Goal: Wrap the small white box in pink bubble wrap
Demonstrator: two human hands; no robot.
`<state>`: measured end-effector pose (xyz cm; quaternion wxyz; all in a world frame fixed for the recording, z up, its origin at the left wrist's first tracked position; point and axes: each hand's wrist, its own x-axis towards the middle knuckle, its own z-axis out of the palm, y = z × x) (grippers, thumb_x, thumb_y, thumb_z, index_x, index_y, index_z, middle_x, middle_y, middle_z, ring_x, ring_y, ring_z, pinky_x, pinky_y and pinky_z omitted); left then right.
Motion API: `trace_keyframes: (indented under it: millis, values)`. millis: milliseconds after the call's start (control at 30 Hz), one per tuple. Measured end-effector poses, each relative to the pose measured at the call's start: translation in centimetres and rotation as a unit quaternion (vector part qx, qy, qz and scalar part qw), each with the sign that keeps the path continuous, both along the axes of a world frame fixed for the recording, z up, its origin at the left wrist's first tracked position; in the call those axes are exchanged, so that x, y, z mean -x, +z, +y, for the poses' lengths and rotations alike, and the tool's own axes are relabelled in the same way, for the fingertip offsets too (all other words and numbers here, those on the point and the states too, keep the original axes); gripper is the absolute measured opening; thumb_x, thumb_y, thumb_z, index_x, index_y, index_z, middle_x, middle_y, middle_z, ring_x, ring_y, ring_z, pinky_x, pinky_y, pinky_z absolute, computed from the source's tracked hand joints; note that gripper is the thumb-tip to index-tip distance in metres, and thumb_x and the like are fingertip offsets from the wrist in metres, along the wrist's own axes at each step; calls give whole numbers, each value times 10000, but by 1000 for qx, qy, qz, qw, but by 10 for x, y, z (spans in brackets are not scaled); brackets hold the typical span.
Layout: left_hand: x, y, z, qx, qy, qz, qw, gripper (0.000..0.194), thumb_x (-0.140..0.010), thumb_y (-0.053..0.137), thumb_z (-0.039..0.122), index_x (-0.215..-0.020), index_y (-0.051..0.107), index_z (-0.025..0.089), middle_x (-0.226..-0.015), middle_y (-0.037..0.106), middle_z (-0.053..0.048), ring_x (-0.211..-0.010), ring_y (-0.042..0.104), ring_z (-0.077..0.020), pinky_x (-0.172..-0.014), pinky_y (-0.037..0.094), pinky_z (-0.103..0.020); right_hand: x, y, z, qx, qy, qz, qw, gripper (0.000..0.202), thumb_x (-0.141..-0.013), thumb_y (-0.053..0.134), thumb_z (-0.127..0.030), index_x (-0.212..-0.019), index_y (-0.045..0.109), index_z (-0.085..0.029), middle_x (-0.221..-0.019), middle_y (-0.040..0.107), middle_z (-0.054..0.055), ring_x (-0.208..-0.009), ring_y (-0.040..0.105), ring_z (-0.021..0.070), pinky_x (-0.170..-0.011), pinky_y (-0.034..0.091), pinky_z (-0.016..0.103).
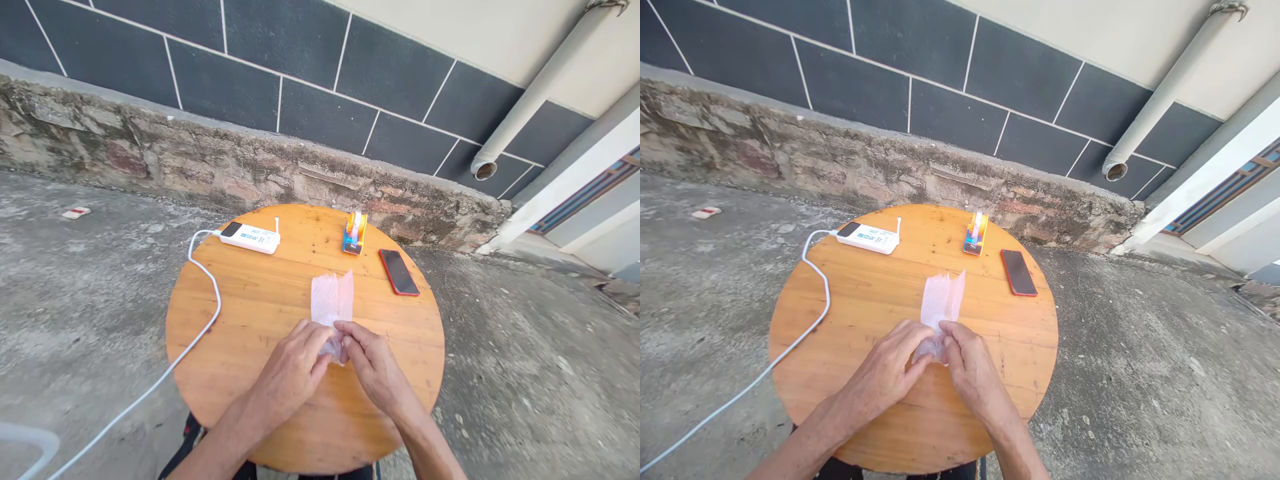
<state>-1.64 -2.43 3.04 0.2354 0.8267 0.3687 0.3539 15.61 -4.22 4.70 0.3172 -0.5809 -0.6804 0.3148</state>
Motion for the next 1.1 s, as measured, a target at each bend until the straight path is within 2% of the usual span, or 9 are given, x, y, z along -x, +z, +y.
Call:
trace_keyframes:
  millis: [100,233,400,500,600,700,800,900,1100]
  values:
    - [-1,-2,1,-18,-12,4,1000,279,-838,479,49,-1042,567,217,-989,598,-38,-950,536,-196,-828,471,-330,0,1,3,-8,14,-26,1000,320,-921,385,-243,-1149,587,-146,-825,657,44,-748,609,162,-739,466,279]
    - [-1,-4,2,-50,-13,8,999,205,-852,465,56,-889,620,186,-943,592,-52,-898,538,-187,-800,484,-321,0,8,8,-20,33,-89,995,245,-883,453,-206,-1045,637,-196,-802,670,20,-696,596,151,-655,432,242]
    - [0,-10,4,-69,-3,19,997,210,-848,466,70,-839,645,179,-995,562,-75,-918,542,-188,-778,493,-307,2,22,15,-43,99,-156,982,253,-866,430,-126,-955,646,-223,-806,664,4,-726,589,144,-643,392,225]
    - [0,-14,3,-66,3,12,998,221,-848,459,79,-843,653,185,-1037,536,-83,-923,542,-184,-781,491,-302,1,25,19,-34,131,-156,979,287,-850,419,-96,-1035,600,-221,-857,653,8,-766,588,145,-671,401,230]
    - [2,-14,0,-43,4,-9,999,231,-851,446,80,-851,650,187,-1055,518,-80,-937,538,-181,-796,480,-300,-1,21,21,-25,151,-149,977,417,-829,422,-71,-1208,504,-226,-923,638,14,-814,583,149,-729,425,249]
    - [2,-8,-4,2,-6,-29,1000,214,-804,483,67,-875,646,186,-1024,511,-68,-944,534,-178,-815,468,-296,-4,16,21,-28,165,-144,975,536,-817,419,-51,-1324,397,-225,-990,624,24,-858,576,153,-791,439,279]
    - [0,-1,-5,34,-11,-54,998,158,-808,512,110,-845,647,184,-961,521,-54,-926,538,-174,-814,463,-290,-6,14,20,-33,177,-144,973,551,-819,423,-52,-1341,365,-221,-1015,617,28,-871,570,156,-807,444,293]
    - [-7,1,-3,45,34,-80,995,183,-862,486,156,-759,634,184,-864,547,-37,-853,553,-164,-770,459,-288,-6,15,20,-39,183,-157,970,547,-824,428,-63,-1346,356,-212,-1010,623,37,-859,578,163,-793,452,299]
    - [-22,-2,1,64,130,-70,987,125,-809,551,152,-690,564,189,-773,591,-18,-780,567,-177,-703,450,-299,-3,13,20,-47,179,-166,969,525,-827,405,-69,-1341,353,-163,-1009,635,77,-876,602,190,-801,470,328]
